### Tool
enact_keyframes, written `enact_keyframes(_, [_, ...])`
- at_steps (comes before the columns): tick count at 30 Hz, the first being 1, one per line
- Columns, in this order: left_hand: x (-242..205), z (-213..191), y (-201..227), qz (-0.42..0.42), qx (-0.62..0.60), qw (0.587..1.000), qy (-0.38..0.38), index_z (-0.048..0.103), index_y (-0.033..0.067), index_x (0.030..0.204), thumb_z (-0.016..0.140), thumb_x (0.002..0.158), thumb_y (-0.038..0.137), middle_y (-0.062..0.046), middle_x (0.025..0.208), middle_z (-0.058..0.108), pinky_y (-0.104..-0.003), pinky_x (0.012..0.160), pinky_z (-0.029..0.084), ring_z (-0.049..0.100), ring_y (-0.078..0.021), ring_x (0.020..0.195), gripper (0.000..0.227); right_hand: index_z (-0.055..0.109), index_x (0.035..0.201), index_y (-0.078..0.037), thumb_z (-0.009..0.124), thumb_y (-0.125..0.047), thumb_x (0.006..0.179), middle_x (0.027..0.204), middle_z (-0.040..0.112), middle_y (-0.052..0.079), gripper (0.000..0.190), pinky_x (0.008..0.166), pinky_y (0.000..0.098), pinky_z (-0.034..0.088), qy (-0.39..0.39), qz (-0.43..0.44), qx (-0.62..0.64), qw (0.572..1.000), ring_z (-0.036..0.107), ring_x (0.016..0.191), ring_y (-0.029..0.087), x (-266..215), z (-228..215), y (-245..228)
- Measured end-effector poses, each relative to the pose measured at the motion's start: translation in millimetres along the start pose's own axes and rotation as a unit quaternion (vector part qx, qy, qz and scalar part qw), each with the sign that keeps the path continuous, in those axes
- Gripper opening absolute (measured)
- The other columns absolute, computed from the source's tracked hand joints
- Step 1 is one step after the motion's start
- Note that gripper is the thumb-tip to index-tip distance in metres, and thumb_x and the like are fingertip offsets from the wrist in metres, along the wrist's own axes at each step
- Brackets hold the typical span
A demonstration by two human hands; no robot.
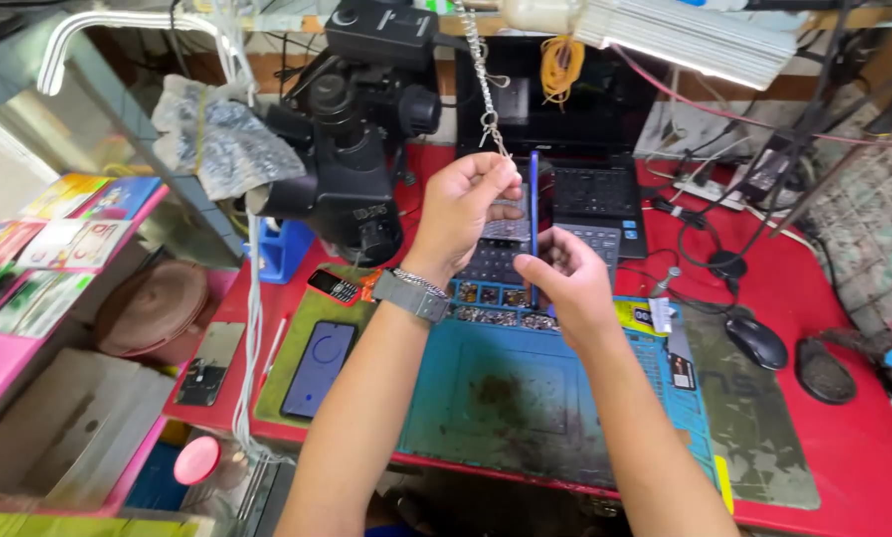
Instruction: The person disassembles a smartphone by prying open the back cover with a plastic tool. They then use a screwdriver to remove screws from the internal frame and separate the back cover from the main body.
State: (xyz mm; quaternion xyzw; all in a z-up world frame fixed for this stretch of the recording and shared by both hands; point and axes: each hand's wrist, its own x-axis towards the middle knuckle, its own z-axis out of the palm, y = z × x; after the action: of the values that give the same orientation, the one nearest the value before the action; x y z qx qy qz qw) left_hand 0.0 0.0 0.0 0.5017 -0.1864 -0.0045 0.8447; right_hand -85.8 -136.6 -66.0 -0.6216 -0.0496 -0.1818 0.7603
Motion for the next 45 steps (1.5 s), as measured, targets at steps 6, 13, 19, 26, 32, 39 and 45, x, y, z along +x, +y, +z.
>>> enact_keyframes(6, [-1,11,6,0.021,0.035,0.999,0.0,0.07,0.0007,0.104,0.076,0.093,0.019,-0.015,0.093,0.073,-0.035,0.063,0.069,0.075,-0.0213,0.082,0.023,0.07,0.101,0.0,0.088,-0.01,0.08,0.069,0.06,0.009,0.029,0.038,0.0256,0.049,-0.001,0.025,-0.003,1.0,0.07,0.058,0.018,-2,-4,-5])
enact_keyframes(13, [-3,19,12,0.045,0.057,0.997,0.007,0.07,0.0001,0.103,0.074,0.094,0.018,-0.014,0.091,0.071,-0.035,0.06,0.068,0.074,-0.02,0.08,0.021,0.07,0.102,0.001,0.089,-0.013,0.079,0.072,0.057,0.007,0.034,0.036,0.0261,0.052,-0.001,0.024,-0.018,1.0,0.067,0.058,0.016,-5,-5,-13])
enact_keyframes(19, [-4,23,10,0.082,0.073,0.994,0.014,0.07,-0.0005,0.101,0.073,0.095,0.016,-0.015,0.09,0.071,-0.034,0.058,0.066,0.074,-0.0208,0.077,0.018,0.07,0.1,0.001,0.088,-0.014,0.079,0.074,0.058,0.006,0.031,0.041,0.0244,0.055,0.013,0.032,-0.025,0.999,0.066,0.062,0.011,-9,-2,-19])
enact_keyframes(26, [-5,23,5,0.153,0.114,0.981,0.028,0.071,0.0013,0.097,0.073,0.094,0.013,-0.012,0.082,0.071,-0.03,0.052,0.064,0.073,-0.0193,0.067,0.012,0.071,0.094,-0.002,0.093,-0.019,0.077,0.075,0.059,0.007,0.032,0.047,0.0247,0.055,0.062,0.024,-0.103,0.992,0.064,0.064,0.011,-15,9,-36])
enact_keyframes(32, [5,18,-13,0.139,0.06,0.987,0.057,0.073,0.0002,0.093,0.078,0.09,0.009,-0.013,0.084,0.073,-0.029,0.05,0.062,0.072,-0.0168,0.066,0.011,0.07,0.089,-0.011,0.095,-0.031,0.071,0.078,0.065,0.003,0.036,0.057,0.0264,0.057,0.111,0.034,-0.226,0.967,0.068,0.068,0.012,-27,27,-59])
enact_keyframes(39, [6,18,-6,0.046,-0.03,0.998,0.029,0.07,-0.0006,0.088,0.079,0.088,0.006,-0.017,0.093,0.074,-0.034,0.053,0.065,0.074,-0.0212,0.074,0.011,0.064,0.099,-0.003,0.096,-0.036,0.07,0.088,0.059,0.013,0.054,0.07,0.0395,0.06,0.151,-0.074,-0.307,0.937,0.069,0.083,0.028,-32,27,-58])
enact_keyframes(45, [-21,22,12,0.021,-0.041,0.999,0.025,0.061,0.0061,0.093,0.071,0.096,0.022,-0.019,0.101,0.074,-0.044,0.068,0.066,0.076,-0.0318,0.093,0.019,0.067,0.096,-0.006,0.096,-0.031,0.069,0.083,0.064,0.008,0.046,0.073,0.0346,0.061,0.169,-0.05,-0.268,0.947,0.069,0.081,0.022,-29,16,-39])
